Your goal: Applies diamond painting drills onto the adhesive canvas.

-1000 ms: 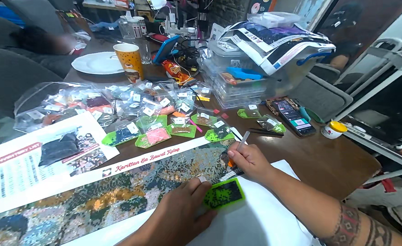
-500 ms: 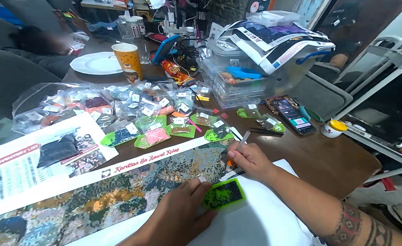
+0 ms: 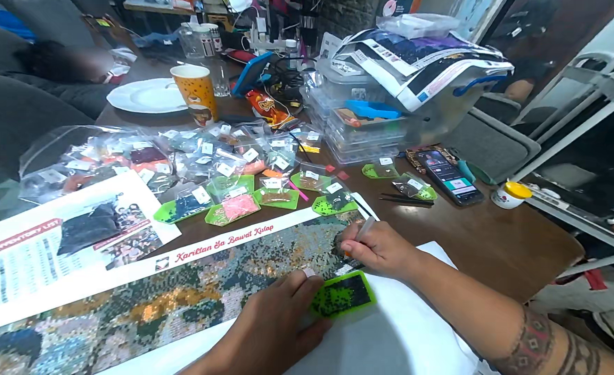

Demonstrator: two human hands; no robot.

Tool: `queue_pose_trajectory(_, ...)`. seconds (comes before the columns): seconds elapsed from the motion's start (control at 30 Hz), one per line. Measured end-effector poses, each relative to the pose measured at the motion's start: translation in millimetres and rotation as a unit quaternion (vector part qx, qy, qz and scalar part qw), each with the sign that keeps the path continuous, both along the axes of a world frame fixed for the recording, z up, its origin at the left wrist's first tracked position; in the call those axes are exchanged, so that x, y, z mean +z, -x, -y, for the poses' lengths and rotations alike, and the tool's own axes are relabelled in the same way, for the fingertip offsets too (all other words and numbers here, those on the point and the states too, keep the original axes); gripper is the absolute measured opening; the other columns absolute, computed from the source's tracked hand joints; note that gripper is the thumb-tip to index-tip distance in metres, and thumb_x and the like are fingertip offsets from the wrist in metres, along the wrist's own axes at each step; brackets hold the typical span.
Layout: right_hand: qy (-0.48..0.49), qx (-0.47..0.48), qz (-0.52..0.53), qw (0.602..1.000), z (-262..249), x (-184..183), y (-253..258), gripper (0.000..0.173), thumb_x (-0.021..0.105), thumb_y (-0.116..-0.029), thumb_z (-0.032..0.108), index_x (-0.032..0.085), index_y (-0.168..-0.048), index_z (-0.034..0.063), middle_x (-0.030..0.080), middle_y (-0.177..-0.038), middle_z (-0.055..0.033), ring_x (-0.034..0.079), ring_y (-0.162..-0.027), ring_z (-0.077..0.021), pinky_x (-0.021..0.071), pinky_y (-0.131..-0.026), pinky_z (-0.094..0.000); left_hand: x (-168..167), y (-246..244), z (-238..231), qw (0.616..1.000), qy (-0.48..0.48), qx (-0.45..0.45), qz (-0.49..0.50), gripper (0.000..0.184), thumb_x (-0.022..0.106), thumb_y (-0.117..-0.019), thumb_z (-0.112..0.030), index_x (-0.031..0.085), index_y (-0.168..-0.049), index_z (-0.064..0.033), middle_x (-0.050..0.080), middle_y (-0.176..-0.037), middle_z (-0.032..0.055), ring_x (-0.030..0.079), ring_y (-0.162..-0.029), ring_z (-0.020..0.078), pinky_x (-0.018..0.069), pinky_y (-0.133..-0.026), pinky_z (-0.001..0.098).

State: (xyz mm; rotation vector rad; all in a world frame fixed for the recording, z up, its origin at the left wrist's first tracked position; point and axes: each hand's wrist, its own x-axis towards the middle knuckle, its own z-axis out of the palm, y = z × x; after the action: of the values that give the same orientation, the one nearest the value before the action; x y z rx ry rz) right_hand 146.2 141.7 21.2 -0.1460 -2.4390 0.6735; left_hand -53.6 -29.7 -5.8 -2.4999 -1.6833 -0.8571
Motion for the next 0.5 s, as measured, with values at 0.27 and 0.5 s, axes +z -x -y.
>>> queue_pose_trajectory(0.27,0.039,-0.2,-0.036,0.978,23,-9,9,0.03,0.053,-0.102,0.02,0.058,-0.075,0.0099,0.045,-0.054,0.0065,0.042,-0.046,0.0032,0.0349,-0.043,-0.0133,0,0,0,1.0,0.0,0.0,0.0,0.048,0.059,-0.0923,-0.051,0.07,-0.117,-0.0117,0.065,-0.087,0.0055,0.066,-0.069,0.0189,0.0539,-0.053,0.031)
queue_pose_trajectory(0.5,0.025,-0.195,-0.044,0.979,22,-10,7,0.029,0.052,-0.103,0.021,0.06,-0.079,0.0079,0.047,-0.056,0.0054,0.043,-0.047,0.0027,0.0373,-0.045,-0.0131,2,-1,0,1.0,0.008,0.001,-0.002,0.048,0.06,-0.0916,-0.051,0.07,-0.117,-0.0116,0.065,-0.087,0.0058,0.066,-0.068,0.0199,0.0542,-0.052,0.0319)
